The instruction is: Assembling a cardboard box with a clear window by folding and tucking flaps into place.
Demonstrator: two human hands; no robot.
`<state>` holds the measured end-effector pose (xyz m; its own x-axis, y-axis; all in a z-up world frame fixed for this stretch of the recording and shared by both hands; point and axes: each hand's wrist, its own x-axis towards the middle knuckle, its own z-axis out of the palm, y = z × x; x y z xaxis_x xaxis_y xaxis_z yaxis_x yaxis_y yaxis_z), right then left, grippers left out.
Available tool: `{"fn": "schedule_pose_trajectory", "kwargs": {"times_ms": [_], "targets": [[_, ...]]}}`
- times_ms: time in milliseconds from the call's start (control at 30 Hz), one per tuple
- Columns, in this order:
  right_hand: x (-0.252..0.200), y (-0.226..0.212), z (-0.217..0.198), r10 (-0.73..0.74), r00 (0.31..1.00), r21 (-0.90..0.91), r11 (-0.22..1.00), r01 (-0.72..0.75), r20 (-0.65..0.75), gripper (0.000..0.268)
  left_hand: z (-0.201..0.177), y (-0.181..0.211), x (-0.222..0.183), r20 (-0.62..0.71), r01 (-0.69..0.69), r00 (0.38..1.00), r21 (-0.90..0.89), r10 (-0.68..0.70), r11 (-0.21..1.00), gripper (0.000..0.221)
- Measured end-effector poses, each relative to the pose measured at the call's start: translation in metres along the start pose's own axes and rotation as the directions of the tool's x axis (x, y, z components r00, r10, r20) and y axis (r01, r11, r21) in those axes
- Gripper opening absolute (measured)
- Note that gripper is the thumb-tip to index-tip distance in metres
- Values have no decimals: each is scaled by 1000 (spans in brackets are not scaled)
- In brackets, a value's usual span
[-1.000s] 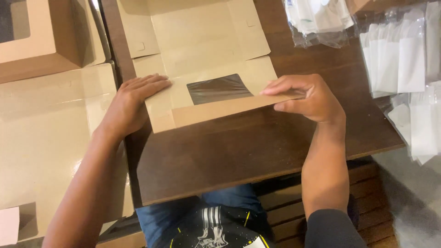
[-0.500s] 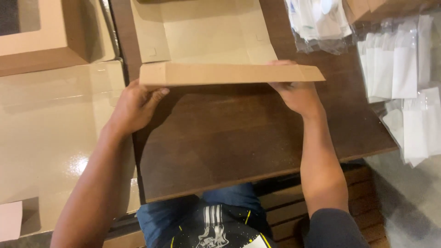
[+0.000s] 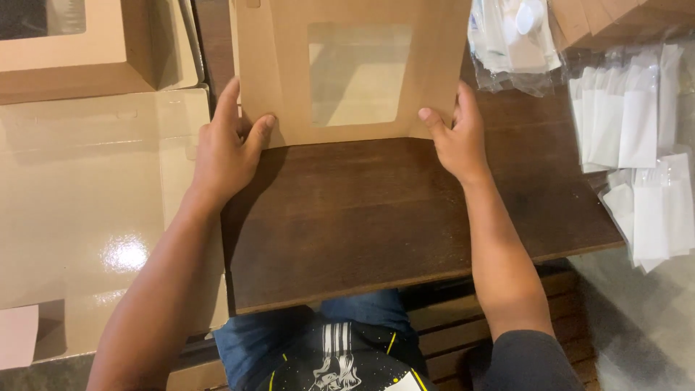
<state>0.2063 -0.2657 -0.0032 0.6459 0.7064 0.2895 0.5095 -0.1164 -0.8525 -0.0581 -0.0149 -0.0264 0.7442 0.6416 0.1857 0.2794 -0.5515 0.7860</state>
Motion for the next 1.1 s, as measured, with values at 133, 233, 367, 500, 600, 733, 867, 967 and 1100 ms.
{"fn": "schedule_pose_trajectory", "kwargs": {"times_ms": [133,233,367,500,600,733,867,967,1100], "targets": [[-3,2,3,75,997,-109,991,-76,-11,80,-2,8,1,47,-21,999,77,17,997,81],[-3,-5,4,39,998,-183,983,-31,42,77,1,8,2,63,-53,997,135,45,989,87],[2,5,6,98,993,-339,938,-72,59,71,11,0,7,26,-303,950,322,312,897,60],[2,-1,8,139,988,-415,904,-102,61,72,17,-2,4,5,-313,933,500,359,807,53],[3,15,10,73,996,-488,872,-41,47,70,18,-2,2,-14,-311,925,545,380,778,52],[2,21,13,143,988,-571,817,-85,57,67,22,-6,5,49,-202,976,562,211,802,44],[-2,53,12,-55,998,-691,722,18,-32,58,29,-12,6,100,-204,979,572,179,794,49],[-3,63,13,-100,994,-715,698,40,-42,52,34,-4,8,183,-194,978,599,104,777,56],[-4,38,12,-43,999,-667,745,28,-5,43,38,26,5,275,-118,958,630,-78,768,79]]}}
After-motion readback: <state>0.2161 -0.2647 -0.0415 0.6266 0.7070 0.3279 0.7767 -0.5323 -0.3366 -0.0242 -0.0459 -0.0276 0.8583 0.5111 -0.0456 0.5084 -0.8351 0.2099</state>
